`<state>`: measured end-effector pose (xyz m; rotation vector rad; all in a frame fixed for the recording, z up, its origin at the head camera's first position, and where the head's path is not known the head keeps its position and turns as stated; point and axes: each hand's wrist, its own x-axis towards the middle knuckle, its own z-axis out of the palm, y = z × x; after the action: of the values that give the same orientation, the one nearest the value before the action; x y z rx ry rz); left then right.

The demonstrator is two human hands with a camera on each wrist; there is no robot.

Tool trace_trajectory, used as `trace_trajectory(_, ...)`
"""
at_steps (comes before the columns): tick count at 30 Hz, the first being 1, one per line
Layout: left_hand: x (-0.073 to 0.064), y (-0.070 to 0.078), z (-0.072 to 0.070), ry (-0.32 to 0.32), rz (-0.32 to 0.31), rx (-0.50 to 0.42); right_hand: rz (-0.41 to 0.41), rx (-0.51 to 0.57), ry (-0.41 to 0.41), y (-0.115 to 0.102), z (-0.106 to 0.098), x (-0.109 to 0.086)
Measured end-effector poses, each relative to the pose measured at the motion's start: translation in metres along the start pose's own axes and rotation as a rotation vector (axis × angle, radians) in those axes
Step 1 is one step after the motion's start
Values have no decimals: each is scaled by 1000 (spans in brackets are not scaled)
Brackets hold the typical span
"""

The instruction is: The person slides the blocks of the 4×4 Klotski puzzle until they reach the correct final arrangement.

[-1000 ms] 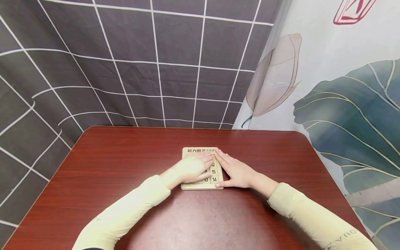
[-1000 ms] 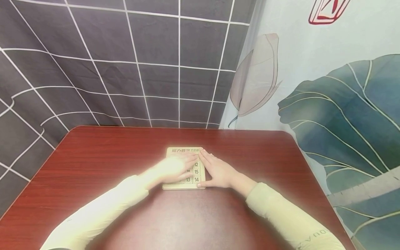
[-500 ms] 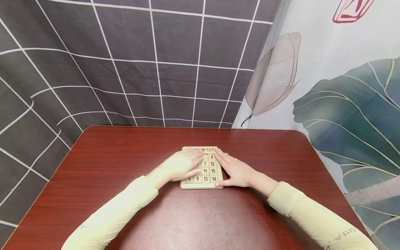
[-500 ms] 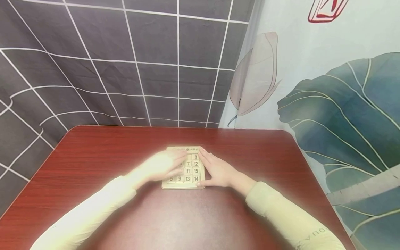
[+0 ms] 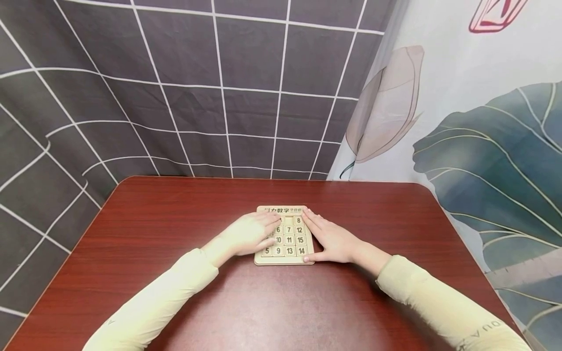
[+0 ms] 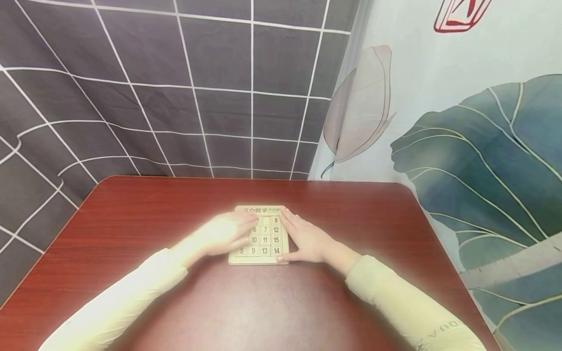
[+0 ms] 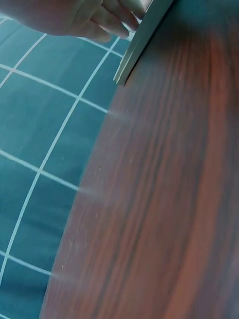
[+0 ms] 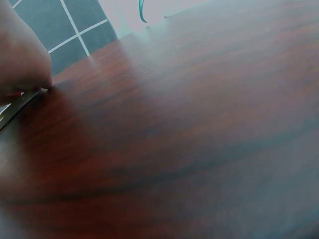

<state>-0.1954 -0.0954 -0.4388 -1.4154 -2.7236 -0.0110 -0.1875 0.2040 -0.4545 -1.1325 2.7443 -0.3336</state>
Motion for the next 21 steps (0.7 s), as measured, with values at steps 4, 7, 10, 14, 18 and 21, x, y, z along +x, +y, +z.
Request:
trace_trajectory(4, 9, 6, 0, -23, 9, -5, 0, -6, 3, 2, 1, 0)
trace_trajectory(7, 15, 9, 0, -34, 20, -5, -4, -5, 5, 2, 1, 0)
trace_trajectory(10, 18, 8, 3, -38, 26, 11, -7, 1, 6, 1, 0, 0)
trace_trajectory(14, 13, 3, 6, -37, 19, 22, -3, 8, 1, 0, 0, 0)
trace_trajectory(18, 0, -5, 7, -20, 8, 8, 2, 8, -2, 0, 0, 0)
trace_trajectory(21, -12, -11, 6, -7, -6, 6, 3, 10, -1, 0, 0, 0)
